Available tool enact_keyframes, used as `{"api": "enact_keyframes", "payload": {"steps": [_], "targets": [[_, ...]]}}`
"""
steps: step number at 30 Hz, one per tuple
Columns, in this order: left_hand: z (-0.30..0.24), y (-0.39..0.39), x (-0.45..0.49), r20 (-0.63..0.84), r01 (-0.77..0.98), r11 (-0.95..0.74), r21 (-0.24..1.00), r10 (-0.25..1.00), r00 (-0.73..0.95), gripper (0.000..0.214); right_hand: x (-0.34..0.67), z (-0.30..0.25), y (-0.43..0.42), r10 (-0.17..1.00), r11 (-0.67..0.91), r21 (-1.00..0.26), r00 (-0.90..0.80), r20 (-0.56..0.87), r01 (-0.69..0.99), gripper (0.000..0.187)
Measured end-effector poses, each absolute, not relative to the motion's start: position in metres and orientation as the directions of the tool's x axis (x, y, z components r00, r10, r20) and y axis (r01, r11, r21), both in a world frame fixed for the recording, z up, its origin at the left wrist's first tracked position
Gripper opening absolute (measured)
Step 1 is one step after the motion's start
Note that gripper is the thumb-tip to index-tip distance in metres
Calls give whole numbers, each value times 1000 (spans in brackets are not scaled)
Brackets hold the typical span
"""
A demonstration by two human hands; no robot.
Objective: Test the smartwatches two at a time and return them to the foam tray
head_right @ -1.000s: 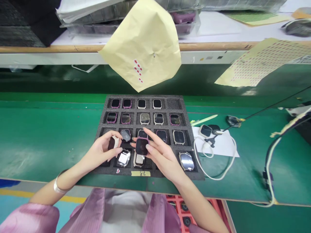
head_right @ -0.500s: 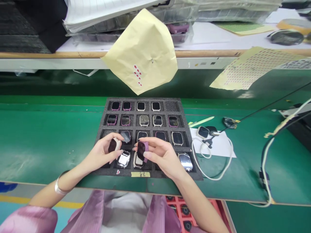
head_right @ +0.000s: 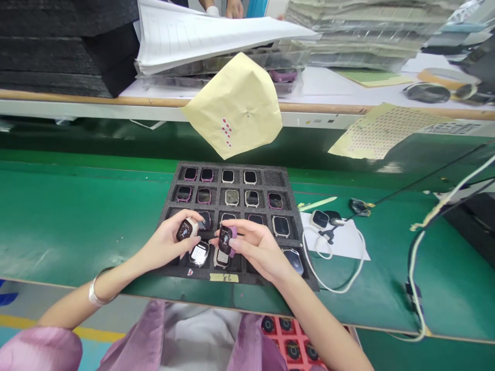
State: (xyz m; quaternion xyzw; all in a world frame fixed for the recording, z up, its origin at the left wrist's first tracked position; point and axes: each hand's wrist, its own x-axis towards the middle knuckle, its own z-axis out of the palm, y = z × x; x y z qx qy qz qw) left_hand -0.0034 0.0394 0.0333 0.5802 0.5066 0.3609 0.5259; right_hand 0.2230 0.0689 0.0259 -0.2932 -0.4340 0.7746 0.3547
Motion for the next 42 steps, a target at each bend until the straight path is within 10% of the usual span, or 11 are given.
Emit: {"api": "enact_keyframes", "payload": {"steps": [42], "targets": [[49,91,2,-98,239,21,971,944,314,24,217,47,126,764,-336,-926,-625,-160,-174,30]]}}
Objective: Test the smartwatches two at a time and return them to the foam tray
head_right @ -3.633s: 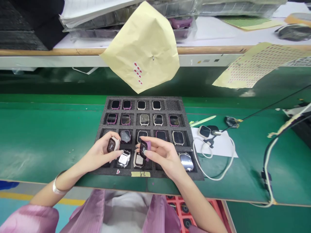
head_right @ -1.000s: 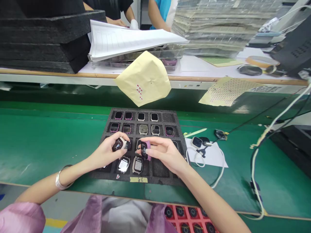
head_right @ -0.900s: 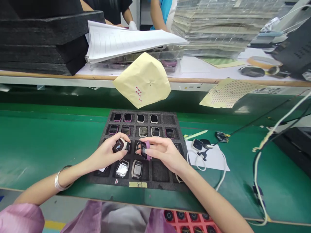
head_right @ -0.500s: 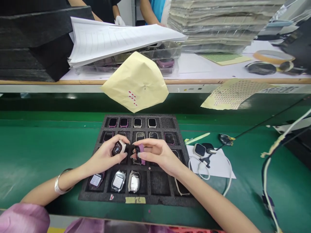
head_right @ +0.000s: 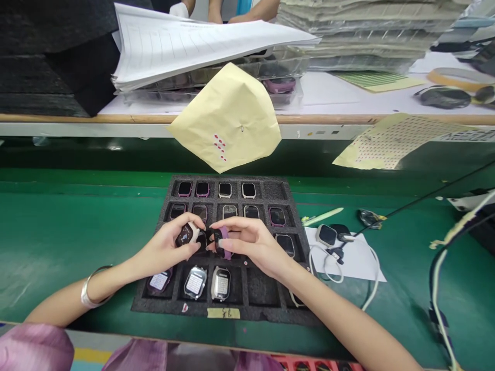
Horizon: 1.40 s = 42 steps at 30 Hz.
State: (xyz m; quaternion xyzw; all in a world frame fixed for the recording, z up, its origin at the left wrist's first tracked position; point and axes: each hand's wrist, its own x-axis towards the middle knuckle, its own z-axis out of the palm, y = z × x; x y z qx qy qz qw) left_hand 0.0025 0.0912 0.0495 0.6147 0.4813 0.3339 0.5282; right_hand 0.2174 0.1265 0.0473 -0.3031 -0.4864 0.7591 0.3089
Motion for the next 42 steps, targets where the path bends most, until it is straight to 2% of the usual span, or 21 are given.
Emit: {"api": "enact_keyframes", "payload": {"steps": [9,20,31,34,37,39,42], "targets": [[47,91,3,-68,257,-13,966,951,301,27,218,41,124,731,-349,-921,-665,-151,-174,28],[46,94,5,-98,250,15,968,941,323,27,222,40,124,730,-324,-937,-665,-157,-135,28],[45,93,4,-67,252,-19,968,943,326,25,221,40,123,739,-335,-930,-654,-160,-152,27],[43,94,4,-107,181,50,982,942,318,25,220,38,123,751,-348,-926,-635,-180,-149,27],[42,94,4,-213,20,221,975,907,363,39,219,37,123,734,-448,-872,-638,-231,-199,26],[42,93,3,-290,-88,351,932,871,398,46,220,35,123,709,-531,-813,-650,-272,-239,28],[41,91,0,-366,-225,484,845,832,417,45,222,33,121,701,-586,-770,-635,-325,-253,33]]}}
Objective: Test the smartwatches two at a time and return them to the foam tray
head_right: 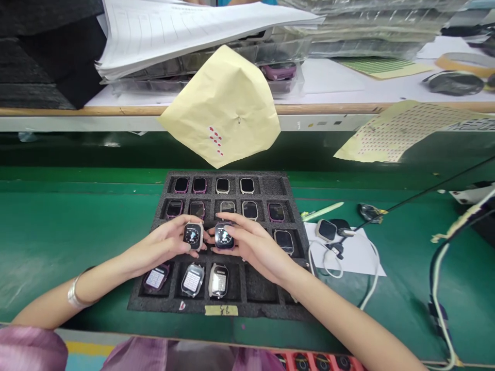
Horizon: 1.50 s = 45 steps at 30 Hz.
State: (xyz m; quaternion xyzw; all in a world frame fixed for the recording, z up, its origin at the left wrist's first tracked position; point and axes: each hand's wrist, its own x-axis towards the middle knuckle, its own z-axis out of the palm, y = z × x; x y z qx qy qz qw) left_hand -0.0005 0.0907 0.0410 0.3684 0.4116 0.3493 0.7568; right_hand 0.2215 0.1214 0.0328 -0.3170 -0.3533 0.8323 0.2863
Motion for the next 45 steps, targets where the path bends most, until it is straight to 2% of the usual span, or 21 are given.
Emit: {"api": "enact_keyframes", "payload": {"steps": [4,9,16,28,34,37,40,42,45], "targets": [[38,88,-4,-378,-306,528,792,818,433,42,221,30,119,717,-578,-771,-617,-324,-267,34],[34,86,-6,-357,-258,492,831,829,431,40,219,29,113,791,-474,-837,-550,-270,-272,35],[33,84,-6,-334,-218,464,859,829,449,34,222,21,108,800,-380,-909,-554,-228,-174,40],[36,83,-3,-342,-164,453,876,824,451,32,219,28,106,838,-280,-957,-505,-206,-73,40],[37,83,-3,-323,-151,429,890,830,455,33,222,30,105,814,-291,-953,-544,-202,-83,36],[37,82,-3,-315,-159,426,891,830,460,34,227,34,102,749,-291,-951,-643,-160,-101,51],[37,80,-5,-302,-175,417,892,837,457,30,241,37,94,691,-228,-973,-699,-183,30,65],[36,79,-5,-295,-194,419,887,838,460,28,258,36,87,714,-99,-962,-655,-246,254,63],[35,78,-7,-295,-212,427,879,837,461,28,285,34,77,812,195,-762,-538,-228,617,57]]}}
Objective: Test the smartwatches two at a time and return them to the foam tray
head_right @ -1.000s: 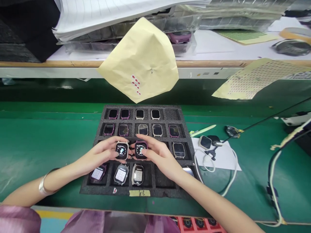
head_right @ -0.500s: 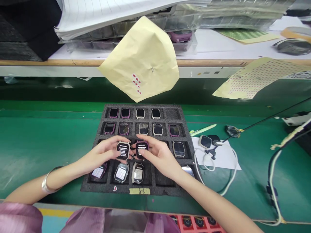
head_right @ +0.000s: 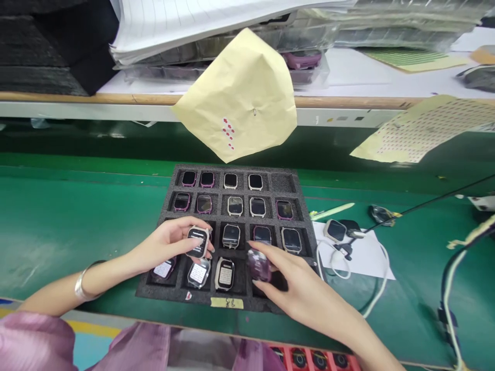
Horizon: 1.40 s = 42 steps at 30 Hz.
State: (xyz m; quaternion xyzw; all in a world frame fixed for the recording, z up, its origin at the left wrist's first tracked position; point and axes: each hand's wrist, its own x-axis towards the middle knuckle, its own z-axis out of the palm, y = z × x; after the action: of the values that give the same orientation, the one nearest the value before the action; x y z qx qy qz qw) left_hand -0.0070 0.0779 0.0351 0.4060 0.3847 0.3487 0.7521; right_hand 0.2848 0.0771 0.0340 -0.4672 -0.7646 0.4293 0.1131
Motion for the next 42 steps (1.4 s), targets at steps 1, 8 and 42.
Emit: {"api": "enact_keyframes", "payload": {"steps": [1,8,42], "targets": [[35,78,-7,-297,-212,427,879,838,459,29,292,33,75,825,260,-694,-527,-202,672,54],[35,77,-8,-281,-202,403,892,848,449,31,310,25,65,812,455,-504,-575,-105,734,48],[12,66,-63,-22,421,-100,902,961,276,42,328,15,35,981,-173,-807,175,-87,565,39]]}}
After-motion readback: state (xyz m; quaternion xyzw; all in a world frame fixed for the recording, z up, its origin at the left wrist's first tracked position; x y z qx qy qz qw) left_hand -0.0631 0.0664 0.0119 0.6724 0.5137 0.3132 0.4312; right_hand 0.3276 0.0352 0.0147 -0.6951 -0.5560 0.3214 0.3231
